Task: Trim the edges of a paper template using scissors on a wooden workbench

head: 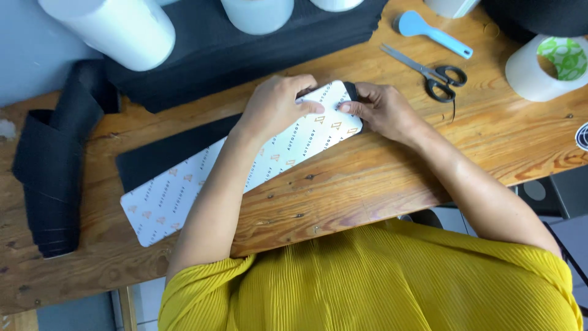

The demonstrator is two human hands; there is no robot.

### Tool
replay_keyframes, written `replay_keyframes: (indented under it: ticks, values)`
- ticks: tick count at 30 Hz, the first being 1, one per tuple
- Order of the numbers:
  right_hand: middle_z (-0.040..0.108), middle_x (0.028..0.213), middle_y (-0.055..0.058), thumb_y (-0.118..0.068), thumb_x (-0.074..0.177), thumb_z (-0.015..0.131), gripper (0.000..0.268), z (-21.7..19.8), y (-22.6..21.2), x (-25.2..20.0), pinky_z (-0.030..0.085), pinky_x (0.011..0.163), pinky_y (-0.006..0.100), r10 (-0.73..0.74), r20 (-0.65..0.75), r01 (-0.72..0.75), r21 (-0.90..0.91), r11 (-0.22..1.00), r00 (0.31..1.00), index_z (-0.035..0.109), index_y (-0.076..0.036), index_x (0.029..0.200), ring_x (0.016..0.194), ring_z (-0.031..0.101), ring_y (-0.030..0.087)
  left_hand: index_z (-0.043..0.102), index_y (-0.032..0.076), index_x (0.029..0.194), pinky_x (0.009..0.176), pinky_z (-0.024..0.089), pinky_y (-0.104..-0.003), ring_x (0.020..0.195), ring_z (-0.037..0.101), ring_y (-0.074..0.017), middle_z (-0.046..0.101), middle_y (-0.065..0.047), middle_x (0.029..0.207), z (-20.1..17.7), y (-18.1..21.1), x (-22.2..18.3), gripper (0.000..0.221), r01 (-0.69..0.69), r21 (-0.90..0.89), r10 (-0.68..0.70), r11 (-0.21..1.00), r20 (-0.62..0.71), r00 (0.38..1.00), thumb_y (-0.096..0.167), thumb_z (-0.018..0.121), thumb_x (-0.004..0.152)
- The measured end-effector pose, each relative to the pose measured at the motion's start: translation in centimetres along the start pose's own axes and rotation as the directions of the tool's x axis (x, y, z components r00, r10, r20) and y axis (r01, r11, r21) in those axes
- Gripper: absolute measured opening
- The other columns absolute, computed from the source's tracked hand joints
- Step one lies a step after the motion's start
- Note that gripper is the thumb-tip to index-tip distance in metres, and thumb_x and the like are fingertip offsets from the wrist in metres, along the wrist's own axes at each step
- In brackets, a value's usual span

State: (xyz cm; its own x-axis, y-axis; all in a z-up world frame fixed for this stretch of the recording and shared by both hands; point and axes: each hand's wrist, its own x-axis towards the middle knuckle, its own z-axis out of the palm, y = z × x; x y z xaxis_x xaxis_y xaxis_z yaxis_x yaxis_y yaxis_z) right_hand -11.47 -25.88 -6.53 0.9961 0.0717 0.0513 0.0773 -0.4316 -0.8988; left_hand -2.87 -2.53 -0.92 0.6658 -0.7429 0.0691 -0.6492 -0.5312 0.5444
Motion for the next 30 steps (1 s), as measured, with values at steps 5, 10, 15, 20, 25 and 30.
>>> replay_keyframes:
  ticks: [5,10,15,20,25,30]
  values:
    - [0.059,0.057,0.005,-0.008,0.105,0.068,0.014,-0.8,3.8,1.0,0.043,0.048,0.021,-0.017,-0.101,0.040,0.231,0.972,0.995,0.065,-0.003,0.092,0.043,0.054,0.011,0.058,0.018,0.137,0.097,0.051,-0.054,0.118,0.067,-0.0384,0.072,-0.015,0.124,-4.7,0.0,-2.4,0.062,0.199,0.067,-0.208,0.978,0.184,0.961,0.041,0.082,0.084]
    - [0.060,0.069,0.003,-0.008,0.107,0.069,0.007,-2.7,5.0,1.0,0.046,0.053,0.021,-0.006,-0.211,0.065,0.273,0.960,0.977,0.067,-0.004,0.101,0.052,0.056,0.011,0.061,0.015,0.134,0.094,0.051,-0.055,0.115,0.068,-0.0414,0.073,-0.018,0.120,-8.0,-1.6,-6.7,0.064,0.281,0.310,-0.361,0.908,0.239,0.902,0.049,0.078,0.083]
    - [0.065,0.090,-0.002,-0.013,0.115,0.056,0.011,-3.7,2.5,0.5,0.050,0.062,0.020,0.007,-0.206,0.027,0.164,0.986,0.978,0.065,-0.009,0.113,0.071,0.057,0.007,0.056,0.014,0.139,0.090,0.048,-0.053,0.114,0.064,-0.0387,0.070,-0.014,0.126,-9.1,-2.8,-10.3,0.070,0.451,0.398,-0.560,0.799,0.220,0.799,0.041,0.081,0.080]
    - [0.059,0.082,0.005,-0.014,0.118,0.057,0.013,-4.2,4.5,0.4,0.049,0.064,0.023,-0.077,-0.247,0.106,0.103,0.989,0.966,0.055,-0.007,0.107,0.067,0.057,0.012,0.059,0.018,0.123,0.072,0.050,-0.056,0.092,0.071,-0.0396,0.076,-0.010,0.099,-9.6,-3.6,-11.7,0.042,0.276,0.433,-0.299,0.858,-0.015,0.954,0.027,0.078,0.087]
    - [0.070,0.095,0.013,-0.028,0.119,0.054,0.025,-5.0,3.7,0.2,0.057,0.078,0.027,-0.065,-0.196,0.085,0.096,0.992,0.978,0.049,-0.008,0.105,0.083,0.069,0.020,0.058,0.015,0.122,0.062,0.051,-0.053,0.094,0.072,-0.0334,0.074,-0.003,0.111,-9.6,-4.1,-12.7,0.042,0.155,0.488,-0.060,0.859,-0.204,0.977,0.016,0.080,0.087]
    - [0.064,0.114,0.010,-0.020,0.119,0.050,0.018,-5.4,6.0,0.8,0.064,0.101,0.034,-0.020,-0.139,0.053,0.235,0.970,0.990,0.054,-0.003,0.118,0.108,0.065,0.019,0.060,0.017,0.120,0.058,0.049,-0.050,0.084,0.072,-0.0324,0.073,-0.002,0.097,-8.5,-6.8,-15.3,0.040,0.221,0.511,-0.108,0.830,-0.243,0.964,0.021,0.081,0.085]
